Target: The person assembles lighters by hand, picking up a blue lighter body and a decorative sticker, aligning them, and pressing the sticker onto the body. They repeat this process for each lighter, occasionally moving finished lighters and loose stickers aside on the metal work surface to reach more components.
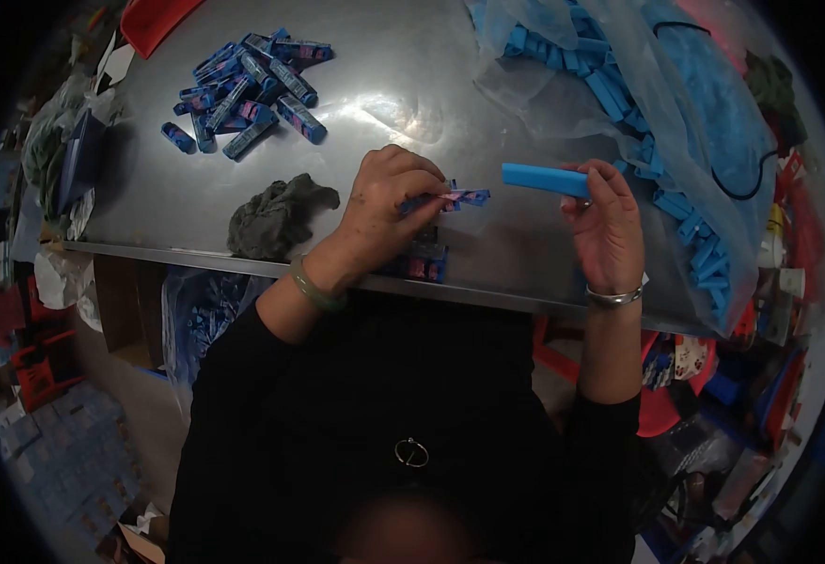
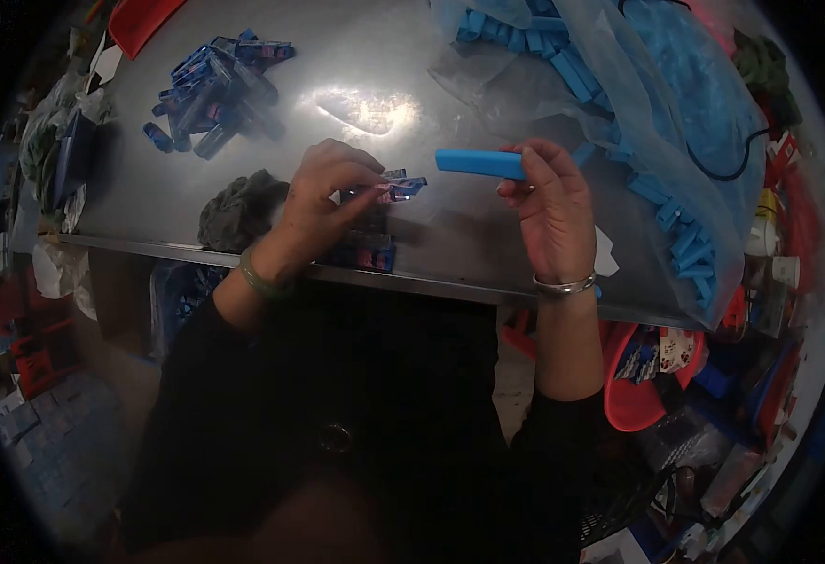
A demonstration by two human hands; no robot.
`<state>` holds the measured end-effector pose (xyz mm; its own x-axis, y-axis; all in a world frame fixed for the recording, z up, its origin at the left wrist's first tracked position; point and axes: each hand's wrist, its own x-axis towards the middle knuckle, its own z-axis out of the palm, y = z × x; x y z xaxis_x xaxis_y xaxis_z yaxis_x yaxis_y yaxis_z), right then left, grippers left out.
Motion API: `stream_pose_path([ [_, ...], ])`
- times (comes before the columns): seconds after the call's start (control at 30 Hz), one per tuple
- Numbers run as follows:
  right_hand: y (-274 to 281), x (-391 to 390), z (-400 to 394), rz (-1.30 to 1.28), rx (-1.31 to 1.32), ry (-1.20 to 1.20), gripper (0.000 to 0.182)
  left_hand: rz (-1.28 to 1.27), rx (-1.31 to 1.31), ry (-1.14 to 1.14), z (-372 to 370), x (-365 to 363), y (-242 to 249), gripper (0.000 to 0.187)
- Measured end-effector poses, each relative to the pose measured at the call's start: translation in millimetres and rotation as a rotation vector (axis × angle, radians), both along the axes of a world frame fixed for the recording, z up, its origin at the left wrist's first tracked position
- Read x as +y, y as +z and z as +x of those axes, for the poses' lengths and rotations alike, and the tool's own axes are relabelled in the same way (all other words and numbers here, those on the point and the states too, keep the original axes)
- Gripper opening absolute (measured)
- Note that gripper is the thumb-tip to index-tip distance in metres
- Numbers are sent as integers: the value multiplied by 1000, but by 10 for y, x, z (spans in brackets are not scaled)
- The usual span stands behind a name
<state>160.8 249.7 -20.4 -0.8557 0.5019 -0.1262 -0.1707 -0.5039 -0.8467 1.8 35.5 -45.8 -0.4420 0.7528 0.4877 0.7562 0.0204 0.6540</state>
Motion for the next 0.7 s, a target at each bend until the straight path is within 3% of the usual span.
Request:
stream_pose_path([
  [0.17,22,-8,4,0,20,-30,22,-22,-162,-6,20,7,-3,6],
  [0.33,64,-24,-32,0,-5,12,25,-89,-683,-59,41,0,-7,10],
  [0.43,44,6,-46,16,-10,83,25,-116,-853,-134,38,-11,39,12],
  [0.57,76,11,-61,82,-43,159,23,-176,-926,-164,28,-12,70,12],
  [0.7,133,-5,-81,234,-86,122,22,-148,-839,-207,34,-15,62,12],
])
